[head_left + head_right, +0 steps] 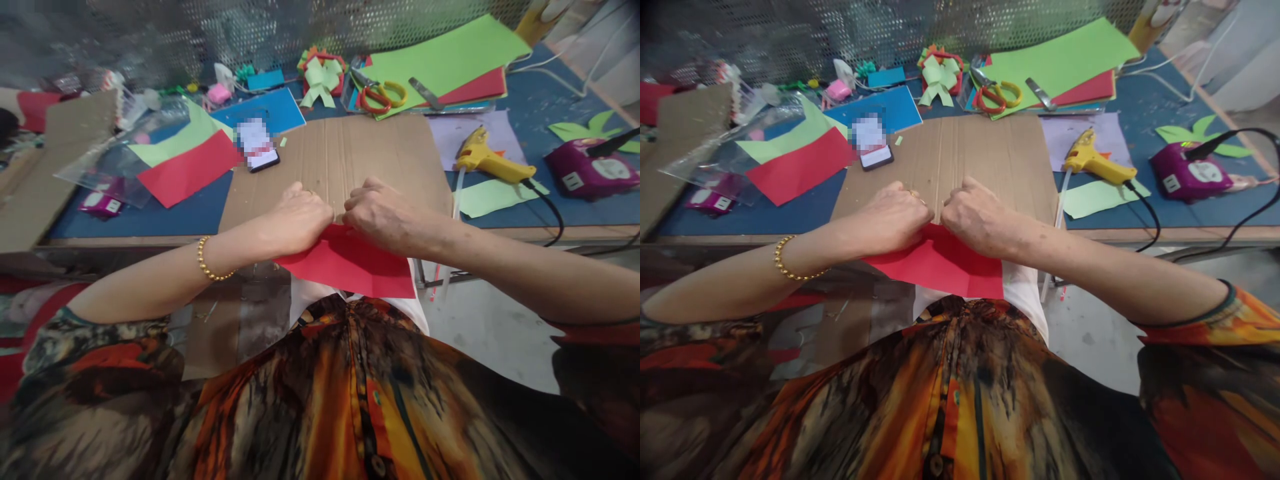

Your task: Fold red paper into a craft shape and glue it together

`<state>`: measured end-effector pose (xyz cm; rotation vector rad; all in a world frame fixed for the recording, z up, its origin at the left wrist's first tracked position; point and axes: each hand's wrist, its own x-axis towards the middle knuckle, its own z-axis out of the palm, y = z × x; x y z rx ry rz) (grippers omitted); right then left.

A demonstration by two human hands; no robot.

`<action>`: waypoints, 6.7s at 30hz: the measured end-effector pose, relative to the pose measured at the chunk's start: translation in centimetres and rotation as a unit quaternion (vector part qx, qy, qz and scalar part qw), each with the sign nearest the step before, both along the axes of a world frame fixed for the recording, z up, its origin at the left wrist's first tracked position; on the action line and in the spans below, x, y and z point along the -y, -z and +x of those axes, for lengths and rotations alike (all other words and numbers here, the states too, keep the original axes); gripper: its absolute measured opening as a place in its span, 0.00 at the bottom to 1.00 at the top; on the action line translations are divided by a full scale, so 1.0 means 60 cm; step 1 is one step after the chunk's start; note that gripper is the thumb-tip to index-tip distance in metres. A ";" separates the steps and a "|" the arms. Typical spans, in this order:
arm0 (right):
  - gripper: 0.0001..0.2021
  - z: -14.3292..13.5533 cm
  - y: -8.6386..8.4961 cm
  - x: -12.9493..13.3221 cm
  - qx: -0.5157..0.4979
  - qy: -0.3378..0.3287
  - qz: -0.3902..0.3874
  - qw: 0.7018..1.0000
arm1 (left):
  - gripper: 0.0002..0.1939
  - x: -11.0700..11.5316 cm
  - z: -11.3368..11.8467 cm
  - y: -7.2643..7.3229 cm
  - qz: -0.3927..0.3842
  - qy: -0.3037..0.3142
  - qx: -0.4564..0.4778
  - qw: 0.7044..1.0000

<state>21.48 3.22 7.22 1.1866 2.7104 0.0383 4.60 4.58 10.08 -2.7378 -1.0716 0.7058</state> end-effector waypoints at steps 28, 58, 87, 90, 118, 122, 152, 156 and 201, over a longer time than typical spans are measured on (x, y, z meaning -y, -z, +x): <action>0.11 -0.005 0.001 0.017 0.001 0.033 0.000 0.999 | 0.08 -0.020 0.006 0.025 -0.068 0.030 0.127 0.989; 0.17 0.064 0.000 -0.046 -0.087 0.208 0.016 0.974 | 0.08 -0.085 0.006 0.031 -0.061 -0.114 0.181 0.975; 0.16 0.026 0.010 -0.061 -0.023 -0.013 0.134 0.991 | 0.11 -0.089 0.003 0.038 -0.100 -0.136 0.223 0.960; 0.17 0.024 0.011 -0.059 -0.005 -0.028 0.140 0.990 | 0.12 -0.088 0.005 0.035 -0.095 -0.141 0.207 0.964; 0.17 0.008 -0.008 -0.039 0.010 0.070 0.072 0.995 | 0.08 -0.073 0.003 0.032 -0.043 -0.065 0.161 0.984; 0.19 0.001 0.000 -0.041 -0.026 0.050 0.132 0.990 | 0.09 -0.073 0.005 0.031 -0.029 -0.080 0.162 0.983; 0.15 0.041 0.012 -0.040 -0.069 0.042 0.092 0.992 | 0.09 -0.079 0.002 0.022 -0.061 -0.071 0.183 0.979; 0.15 0.021 0.008 -0.044 -0.037 0.046 0.073 0.996 | 0.10 -0.080 -0.001 0.026 -0.070 -0.054 0.198 0.976; 0.18 0.016 0.006 -0.027 -0.071 0.187 -0.015 0.980 | 0.08 -0.083 -0.020 0.046 -0.132 -0.026 0.235 0.963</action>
